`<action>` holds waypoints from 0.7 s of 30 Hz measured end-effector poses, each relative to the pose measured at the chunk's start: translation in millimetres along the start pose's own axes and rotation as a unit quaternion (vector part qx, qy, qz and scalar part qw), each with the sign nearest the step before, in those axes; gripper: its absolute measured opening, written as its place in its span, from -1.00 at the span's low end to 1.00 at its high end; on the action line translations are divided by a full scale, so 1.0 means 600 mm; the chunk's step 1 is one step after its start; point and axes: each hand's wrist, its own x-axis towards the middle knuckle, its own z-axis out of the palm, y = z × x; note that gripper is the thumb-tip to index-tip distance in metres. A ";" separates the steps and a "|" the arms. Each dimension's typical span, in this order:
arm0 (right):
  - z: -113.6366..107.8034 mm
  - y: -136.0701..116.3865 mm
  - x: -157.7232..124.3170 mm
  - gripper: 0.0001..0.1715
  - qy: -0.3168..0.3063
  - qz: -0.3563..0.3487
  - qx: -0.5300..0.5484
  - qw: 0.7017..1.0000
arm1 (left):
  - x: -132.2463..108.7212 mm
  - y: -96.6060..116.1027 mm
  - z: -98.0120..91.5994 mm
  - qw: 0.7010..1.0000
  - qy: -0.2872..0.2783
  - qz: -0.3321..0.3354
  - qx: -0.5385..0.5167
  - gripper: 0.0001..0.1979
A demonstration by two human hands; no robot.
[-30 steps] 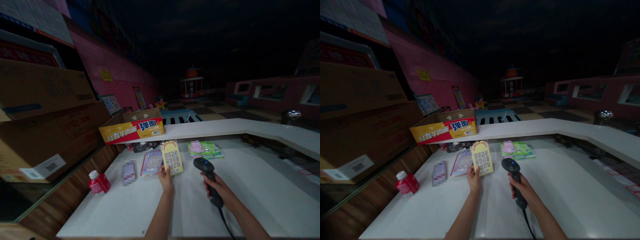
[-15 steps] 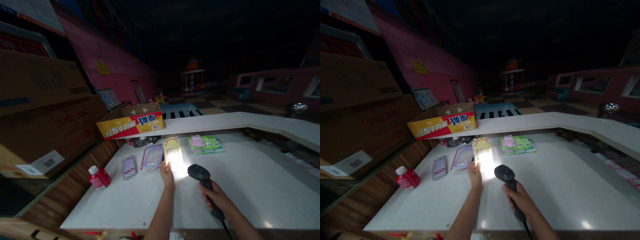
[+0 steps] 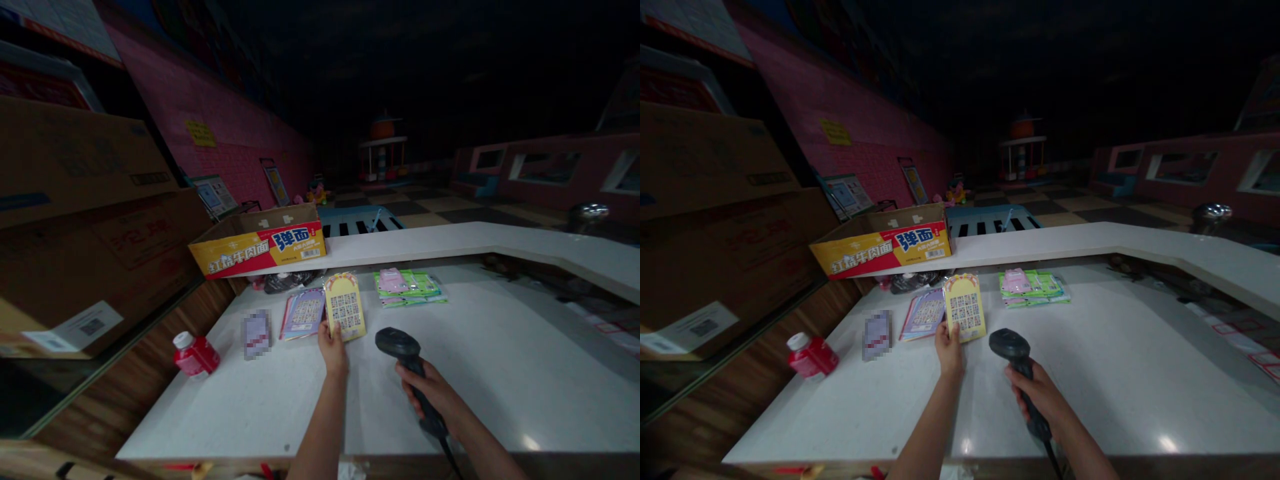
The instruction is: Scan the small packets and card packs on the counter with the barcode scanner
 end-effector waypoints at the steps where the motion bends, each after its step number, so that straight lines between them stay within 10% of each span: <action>1: -0.004 -0.002 0.004 -0.57 0.005 -0.002 0.009 1.000 | -0.001 0.002 0.000 1.000 -0.002 -0.002 -0.002 -0.56; 21: -0.145 -0.016 0.115 -0.53 -0.041 -0.125 0.351 0.927 | -0.014 0.025 0.004 0.999 -0.011 -0.040 0.017 -0.47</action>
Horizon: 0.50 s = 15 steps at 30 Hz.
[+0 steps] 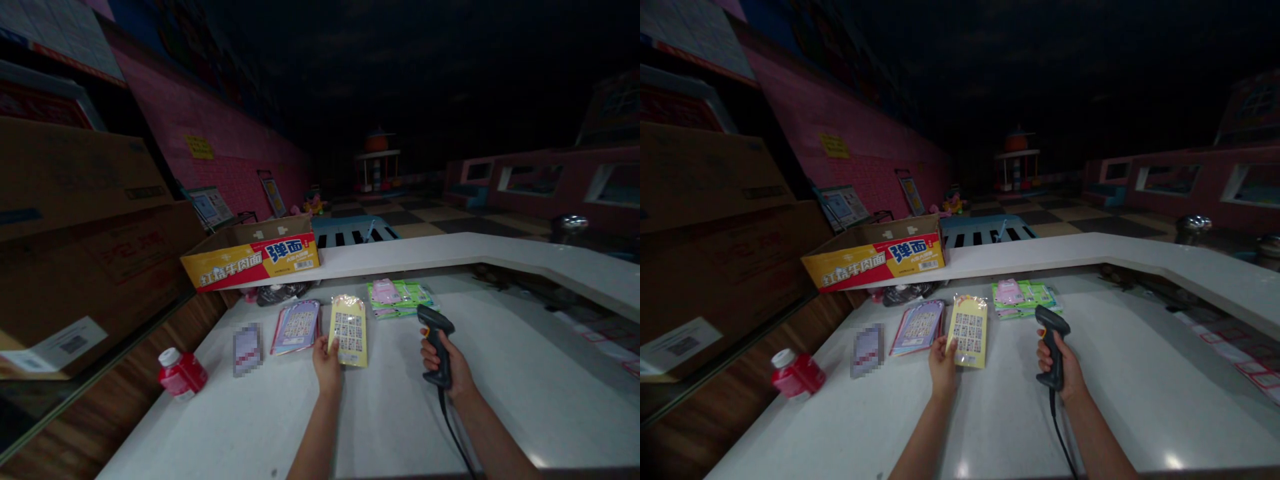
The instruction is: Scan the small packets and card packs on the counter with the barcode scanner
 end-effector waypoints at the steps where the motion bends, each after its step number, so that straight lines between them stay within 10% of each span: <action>1: 0.000 -0.001 -0.001 -0.53 0.002 -0.008 0.007 1.000 | 0.001 0.002 0.001 1.000 -0.004 -0.008 -0.010 -0.46; 15: -0.004 -0.009 -0.005 -0.60 0.019 -0.042 0.059 0.997 | 0.062 0.031 0.049 0.956 -0.239 -0.152 0.081 -0.64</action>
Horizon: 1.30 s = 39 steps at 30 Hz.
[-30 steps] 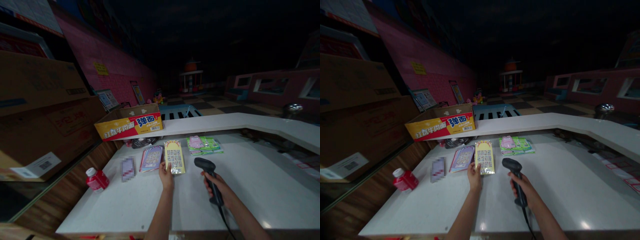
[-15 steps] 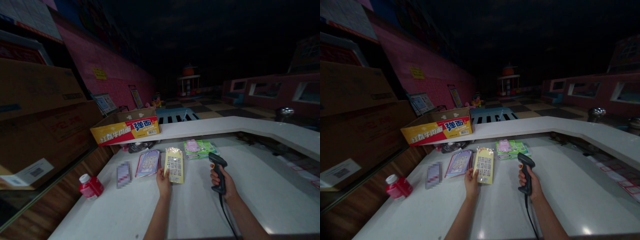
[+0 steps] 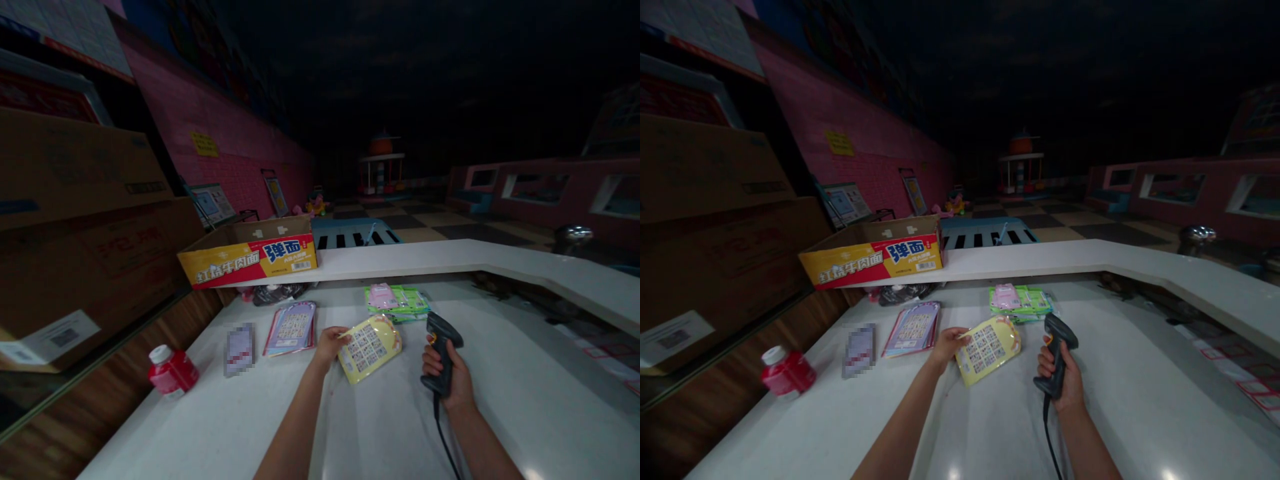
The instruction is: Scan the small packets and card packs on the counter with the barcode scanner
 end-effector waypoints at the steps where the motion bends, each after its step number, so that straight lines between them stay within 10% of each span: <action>1: -0.001 0.000 0.001 -0.58 -0.004 0.000 -0.008 1.000 | 0.007 0.002 0.007 1.000 -0.020 0.000 0.016 -0.66; 8: -0.005 -0.001 0.005 -0.55 -0.006 -0.016 -0.041 0.999 | 0.019 0.019 0.047 0.935 0.078 0.189 0.290 -0.72; 13: -0.004 -0.001 0.005 -0.59 -0.009 -0.011 -0.017 1.000 | -0.045 -0.011 0.060 0.852 -0.002 0.225 0.473 -0.66; 26: 0.003 -0.004 -0.006 -0.63 0.002 0.010 0.027 1.000 | -0.041 -0.056 0.106 0.858 -0.084 0.244 0.444 -0.66; 31: -0.007 -0.003 -0.007 -0.65 0.008 0.038 0.081 0.996 | -0.052 -0.004 0.050 0.841 0.030 0.215 0.496 -0.67; 39: -0.018 -0.002 -0.009 -0.61 -0.005 0.059 0.134 0.989 | -0.076 0.120 -0.101 0.691 0.320 -0.042 0.647 -0.57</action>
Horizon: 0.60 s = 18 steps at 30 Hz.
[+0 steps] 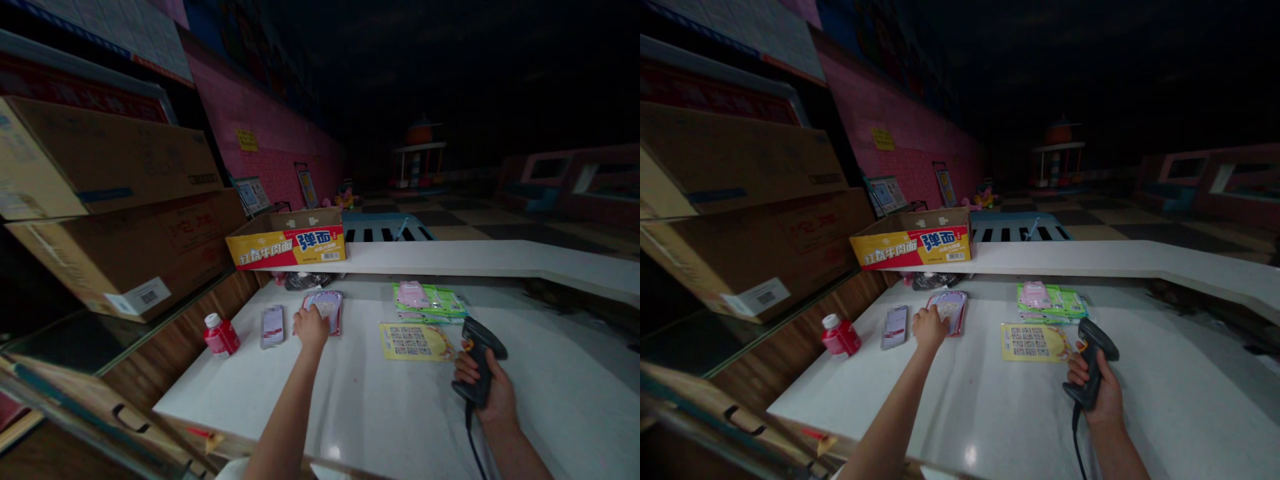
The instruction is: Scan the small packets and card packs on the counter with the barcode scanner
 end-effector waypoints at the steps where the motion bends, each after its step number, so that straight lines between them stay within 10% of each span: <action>1: -0.001 0.000 0.000 -0.61 0.001 0.000 0.001 1.000 | 0.005 -0.010 -0.005 0.999 -0.023 -0.032 0.011 -0.50; 12: -0.001 0.002 -0.001 -0.59 0.017 -0.005 -0.013 1.000 | 0.027 -0.041 -0.003 0.999 -0.012 -0.051 0.009 -0.39; 15: 0.003 0.003 -0.002 -0.62 0.011 -0.005 -0.026 1.000 | 0.051 -0.057 -0.006 0.990 -0.053 -0.071 -0.107 -0.59; 18: 0.008 0.005 -0.002 -0.63 0.007 -0.010 -0.045 0.999 | 0.069 -0.064 -0.005 0.914 -0.137 -0.137 -0.358 -0.74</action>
